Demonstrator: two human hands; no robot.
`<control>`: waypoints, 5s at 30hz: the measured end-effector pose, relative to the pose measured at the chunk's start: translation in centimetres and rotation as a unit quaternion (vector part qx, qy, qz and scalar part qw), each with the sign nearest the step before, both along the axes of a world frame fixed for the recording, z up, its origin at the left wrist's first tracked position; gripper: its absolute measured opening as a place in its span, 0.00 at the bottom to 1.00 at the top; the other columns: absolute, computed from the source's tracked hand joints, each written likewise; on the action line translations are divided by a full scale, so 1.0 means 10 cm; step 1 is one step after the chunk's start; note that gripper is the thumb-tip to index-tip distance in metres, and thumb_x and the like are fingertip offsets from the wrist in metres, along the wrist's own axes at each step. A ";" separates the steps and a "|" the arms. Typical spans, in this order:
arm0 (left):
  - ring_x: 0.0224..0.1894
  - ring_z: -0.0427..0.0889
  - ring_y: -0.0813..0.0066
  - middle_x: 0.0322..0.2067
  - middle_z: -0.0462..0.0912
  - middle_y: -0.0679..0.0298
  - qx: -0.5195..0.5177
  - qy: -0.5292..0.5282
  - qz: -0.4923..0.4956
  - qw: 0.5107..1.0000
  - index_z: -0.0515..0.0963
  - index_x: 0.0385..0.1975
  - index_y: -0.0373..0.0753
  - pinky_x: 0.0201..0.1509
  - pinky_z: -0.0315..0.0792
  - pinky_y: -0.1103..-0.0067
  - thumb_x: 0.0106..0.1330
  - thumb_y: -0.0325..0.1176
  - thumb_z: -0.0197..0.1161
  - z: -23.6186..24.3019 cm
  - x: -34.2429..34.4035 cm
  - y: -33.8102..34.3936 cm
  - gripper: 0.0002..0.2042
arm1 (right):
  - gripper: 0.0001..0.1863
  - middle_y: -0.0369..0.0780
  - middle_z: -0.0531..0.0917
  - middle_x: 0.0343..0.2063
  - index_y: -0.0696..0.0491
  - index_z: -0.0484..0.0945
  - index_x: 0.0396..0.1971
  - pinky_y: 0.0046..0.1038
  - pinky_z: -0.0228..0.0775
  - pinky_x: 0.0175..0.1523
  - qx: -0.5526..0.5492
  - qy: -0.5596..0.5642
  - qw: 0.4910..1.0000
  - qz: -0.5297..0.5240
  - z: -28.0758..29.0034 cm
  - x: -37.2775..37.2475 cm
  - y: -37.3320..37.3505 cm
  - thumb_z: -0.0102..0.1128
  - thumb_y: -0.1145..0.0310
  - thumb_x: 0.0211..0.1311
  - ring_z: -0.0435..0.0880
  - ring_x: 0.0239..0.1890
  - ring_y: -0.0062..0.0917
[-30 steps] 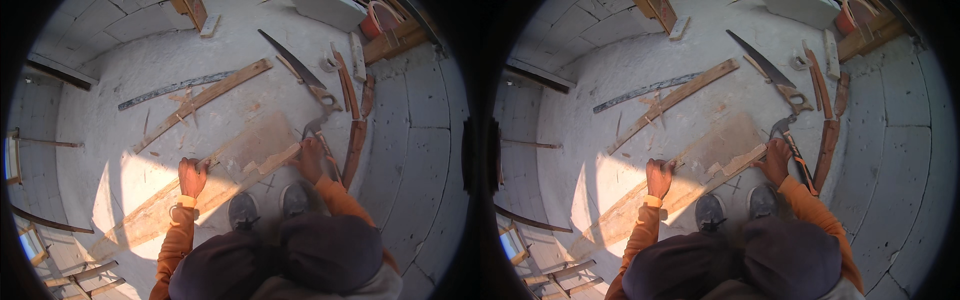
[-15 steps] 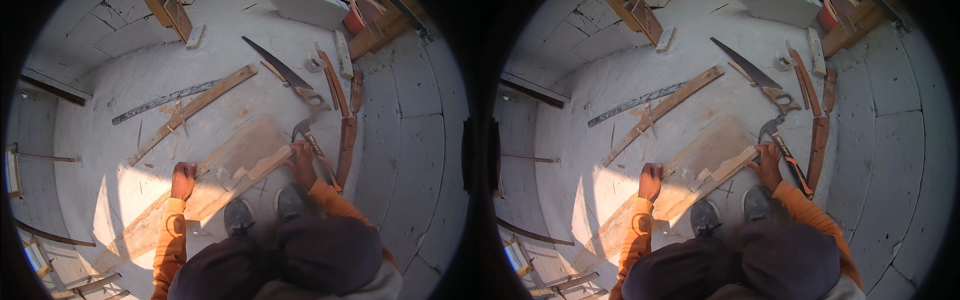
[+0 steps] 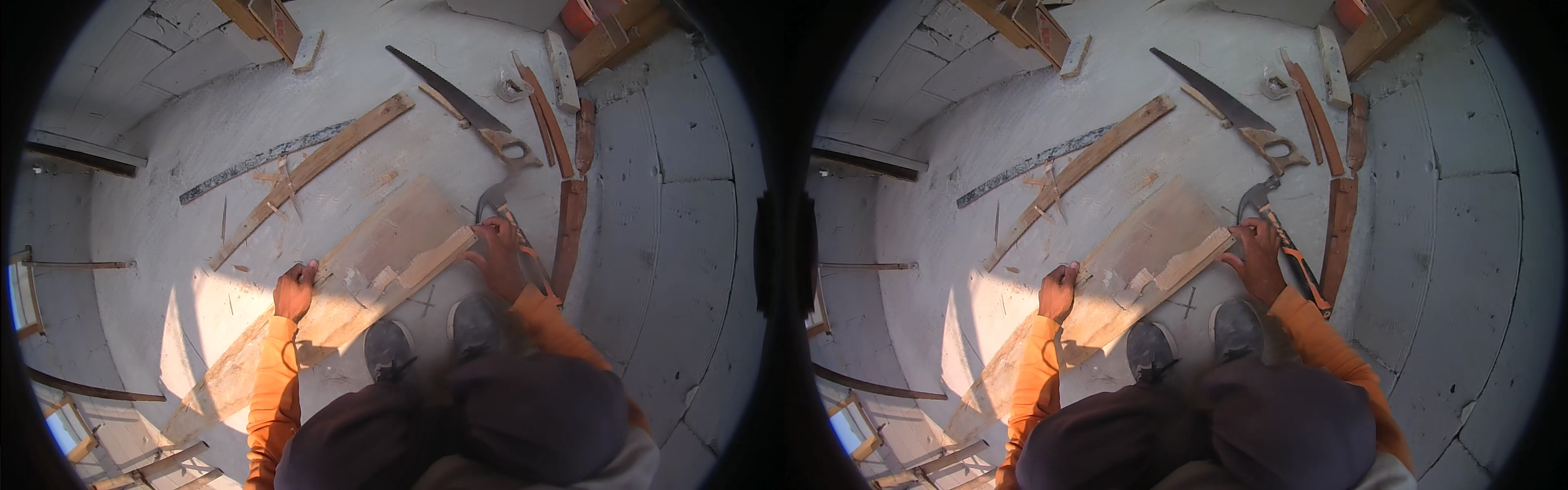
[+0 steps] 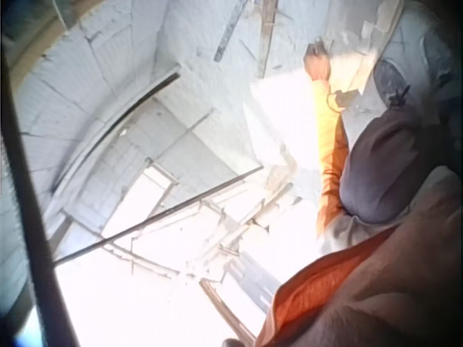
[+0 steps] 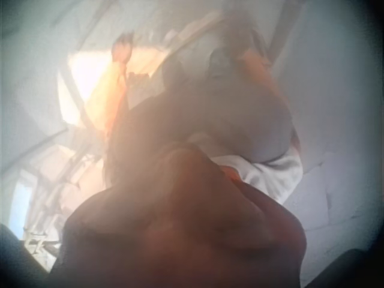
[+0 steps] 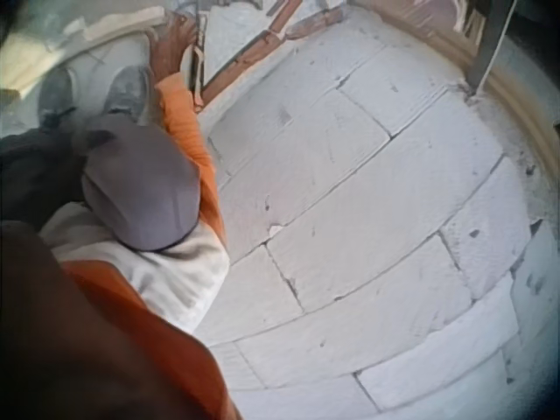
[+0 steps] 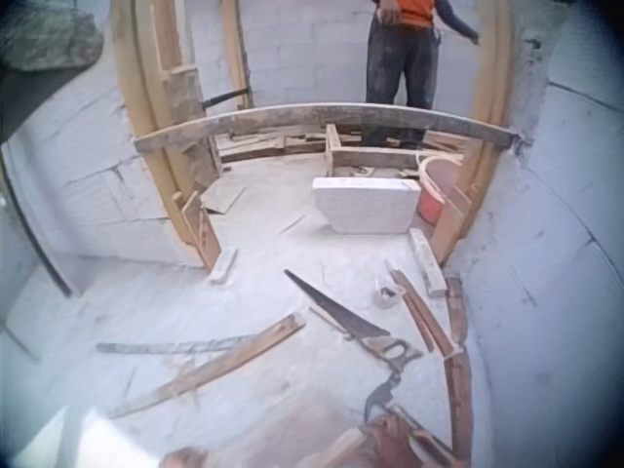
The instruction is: The person fits a small wood panel by cutting it with a saw and then nailing it onto a larger wooden structure.
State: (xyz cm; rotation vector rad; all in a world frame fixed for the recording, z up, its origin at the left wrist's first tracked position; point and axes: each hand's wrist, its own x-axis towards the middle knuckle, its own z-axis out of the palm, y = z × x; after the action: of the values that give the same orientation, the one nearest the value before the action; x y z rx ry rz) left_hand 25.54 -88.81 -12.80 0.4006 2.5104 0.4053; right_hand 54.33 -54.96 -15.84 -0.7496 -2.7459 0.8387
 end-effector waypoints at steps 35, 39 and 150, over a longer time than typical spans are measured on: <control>0.34 0.81 0.44 0.28 0.84 0.43 0.038 0.068 0.020 0.997 0.87 0.37 0.34 0.46 0.74 0.62 0.75 0.62 0.53 0.62 -0.42 0.00 0.32 | 0.34 0.47 0.83 0.49 0.64 0.71 0.65 0.34 0.74 0.61 -0.207 0.016 0.972 -0.106 0.19 -0.31 0.27 0.72 0.62 0.66 0.82 0.52 0.35; 0.38 0.83 0.43 0.31 0.86 0.43 0.048 0.103 0.035 0.993 0.88 0.38 0.36 0.48 0.74 0.60 0.73 0.66 0.53 0.54 -0.44 -0.02 0.34 | 0.30 0.48 0.85 0.47 0.63 0.77 0.60 0.35 0.75 0.58 -0.424 0.130 0.893 -0.078 -0.37 -0.63 -0.44 0.73 0.59 0.66 0.84 0.49 0.34; 0.48 0.81 0.47 0.48 0.86 0.51 0.343 0.324 0.004 0.882 0.73 0.45 0.33 0.55 0.74 0.63 0.75 0.22 0.58 -0.53 0.36 0.44 0.04 | 0.29 0.32 0.81 0.62 0.45 0.82 0.60 0.50 0.53 0.75 0.118 0.148 0.949 0.252 -0.07 -1.11 -1.17 0.72 0.47 0.62 0.75 0.68 0.29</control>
State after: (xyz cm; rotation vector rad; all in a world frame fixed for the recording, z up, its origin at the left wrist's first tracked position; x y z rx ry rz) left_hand 29.15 -84.39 -18.07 0.9227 2.9223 1.3747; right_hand 43.25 -66.63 -16.57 0.1269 -2.7125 0.6159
